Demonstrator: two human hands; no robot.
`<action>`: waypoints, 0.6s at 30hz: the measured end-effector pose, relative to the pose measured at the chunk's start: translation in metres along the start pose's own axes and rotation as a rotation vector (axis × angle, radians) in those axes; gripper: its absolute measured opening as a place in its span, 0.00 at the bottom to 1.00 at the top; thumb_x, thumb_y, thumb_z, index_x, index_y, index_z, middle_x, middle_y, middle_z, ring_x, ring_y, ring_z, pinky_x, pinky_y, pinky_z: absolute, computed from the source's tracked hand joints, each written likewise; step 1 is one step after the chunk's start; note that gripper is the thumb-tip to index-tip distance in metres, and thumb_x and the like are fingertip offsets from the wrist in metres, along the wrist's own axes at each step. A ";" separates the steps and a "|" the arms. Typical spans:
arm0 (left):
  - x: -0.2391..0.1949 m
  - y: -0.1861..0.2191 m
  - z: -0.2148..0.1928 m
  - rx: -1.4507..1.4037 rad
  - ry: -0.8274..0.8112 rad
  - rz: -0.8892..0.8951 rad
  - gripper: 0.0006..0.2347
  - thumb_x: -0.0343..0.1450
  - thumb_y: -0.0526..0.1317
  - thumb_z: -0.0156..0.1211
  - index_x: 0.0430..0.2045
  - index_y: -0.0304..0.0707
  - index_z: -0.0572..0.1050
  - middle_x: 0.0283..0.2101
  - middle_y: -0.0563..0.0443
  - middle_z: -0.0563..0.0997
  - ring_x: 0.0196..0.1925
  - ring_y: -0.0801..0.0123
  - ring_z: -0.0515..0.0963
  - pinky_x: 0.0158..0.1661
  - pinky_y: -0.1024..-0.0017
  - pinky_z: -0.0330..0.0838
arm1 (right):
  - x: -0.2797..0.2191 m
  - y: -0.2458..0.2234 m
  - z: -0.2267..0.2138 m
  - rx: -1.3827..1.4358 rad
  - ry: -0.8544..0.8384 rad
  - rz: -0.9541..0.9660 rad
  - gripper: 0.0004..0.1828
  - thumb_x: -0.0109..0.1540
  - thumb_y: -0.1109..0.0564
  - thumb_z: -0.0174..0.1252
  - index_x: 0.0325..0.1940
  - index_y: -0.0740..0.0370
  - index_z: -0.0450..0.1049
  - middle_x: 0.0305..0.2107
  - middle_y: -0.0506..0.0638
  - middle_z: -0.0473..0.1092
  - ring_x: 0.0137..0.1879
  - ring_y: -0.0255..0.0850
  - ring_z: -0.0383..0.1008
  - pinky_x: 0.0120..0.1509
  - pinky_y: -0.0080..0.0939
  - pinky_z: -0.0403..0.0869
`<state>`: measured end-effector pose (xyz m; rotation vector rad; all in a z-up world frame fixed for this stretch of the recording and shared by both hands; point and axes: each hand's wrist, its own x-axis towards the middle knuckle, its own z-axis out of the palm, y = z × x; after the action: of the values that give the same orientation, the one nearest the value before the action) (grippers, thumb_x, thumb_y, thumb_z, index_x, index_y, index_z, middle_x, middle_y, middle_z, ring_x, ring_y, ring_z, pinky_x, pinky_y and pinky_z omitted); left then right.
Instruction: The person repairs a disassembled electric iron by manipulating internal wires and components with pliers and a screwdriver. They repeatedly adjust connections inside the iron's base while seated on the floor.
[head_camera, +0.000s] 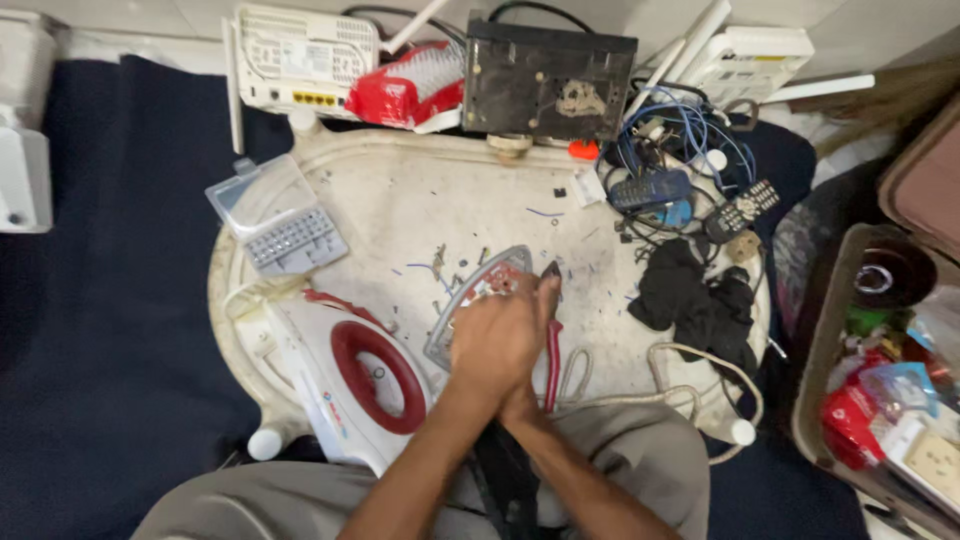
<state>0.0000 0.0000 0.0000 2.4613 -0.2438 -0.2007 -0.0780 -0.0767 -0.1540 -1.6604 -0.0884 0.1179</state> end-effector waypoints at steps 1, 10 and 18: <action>0.002 0.001 -0.001 -0.001 0.014 -0.020 0.18 0.78 0.53 0.43 0.35 0.40 0.76 0.20 0.36 0.81 0.24 0.42 0.82 0.28 0.46 0.74 | 0.004 0.000 -0.004 -0.010 -0.013 -0.003 0.20 0.66 0.51 0.54 0.59 0.65 0.69 0.51 0.53 0.73 0.56 0.42 0.75 0.59 0.43 0.73; 0.006 0.004 0.004 -0.006 0.120 -0.186 0.17 0.78 0.51 0.44 0.31 0.41 0.76 0.21 0.37 0.81 0.24 0.42 0.82 0.28 0.47 0.75 | 0.010 -0.008 -0.020 -0.047 -0.136 0.021 0.21 0.66 0.51 0.55 0.59 0.65 0.70 0.51 0.54 0.74 0.57 0.44 0.75 0.59 0.44 0.73; 0.004 0.002 0.005 -0.046 0.207 -0.291 0.15 0.76 0.49 0.44 0.40 0.41 0.76 0.25 0.35 0.83 0.26 0.40 0.83 0.29 0.45 0.74 | 0.014 -0.007 -0.027 -0.096 -0.199 0.044 0.21 0.65 0.52 0.56 0.59 0.65 0.70 0.51 0.55 0.74 0.57 0.45 0.75 0.60 0.45 0.73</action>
<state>0.0023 -0.0055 -0.0028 2.4399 0.2075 -0.0721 -0.0608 -0.1014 -0.1452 -1.7433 -0.2115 0.3166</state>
